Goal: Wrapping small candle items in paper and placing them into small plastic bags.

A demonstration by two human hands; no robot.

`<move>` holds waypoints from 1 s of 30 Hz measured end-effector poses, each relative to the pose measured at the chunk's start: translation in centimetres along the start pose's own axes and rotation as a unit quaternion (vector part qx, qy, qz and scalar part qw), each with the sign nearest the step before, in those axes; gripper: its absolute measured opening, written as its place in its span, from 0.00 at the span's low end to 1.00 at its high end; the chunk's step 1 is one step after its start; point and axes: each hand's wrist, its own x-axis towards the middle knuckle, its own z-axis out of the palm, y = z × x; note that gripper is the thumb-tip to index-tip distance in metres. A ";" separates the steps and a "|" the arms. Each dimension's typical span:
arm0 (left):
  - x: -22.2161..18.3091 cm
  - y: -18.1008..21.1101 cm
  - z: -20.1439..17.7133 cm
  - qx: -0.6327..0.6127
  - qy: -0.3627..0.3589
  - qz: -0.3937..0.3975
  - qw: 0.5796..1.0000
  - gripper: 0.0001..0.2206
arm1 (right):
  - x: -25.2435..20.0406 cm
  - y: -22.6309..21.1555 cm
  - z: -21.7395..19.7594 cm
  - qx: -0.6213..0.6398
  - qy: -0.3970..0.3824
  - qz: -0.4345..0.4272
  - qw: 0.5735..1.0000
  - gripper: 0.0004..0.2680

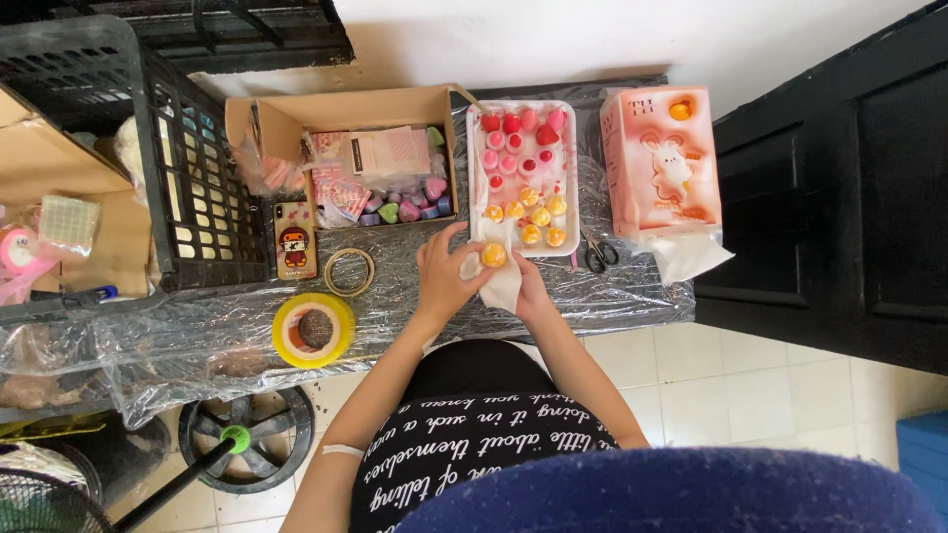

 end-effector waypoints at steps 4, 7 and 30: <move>0.3 0.5 -0.9 -0.003 -0.013 0.014 1.000 0.18 | -0.6 -0.1 1.0 0.009 0.006 0.005 1.000 0.18; 0.5 0.5 -1.1 -0.007 -0.040 0.029 0.999 0.19 | -0.2 -0.2 0.3 0.074 -0.029 0.007 0.997 0.15; 1.5 1.6 -2.7 -0.010 -0.026 0.053 0.998 0.25 | -1.7 0.2 4.9 -0.062 0.045 -0.005 0.997 0.18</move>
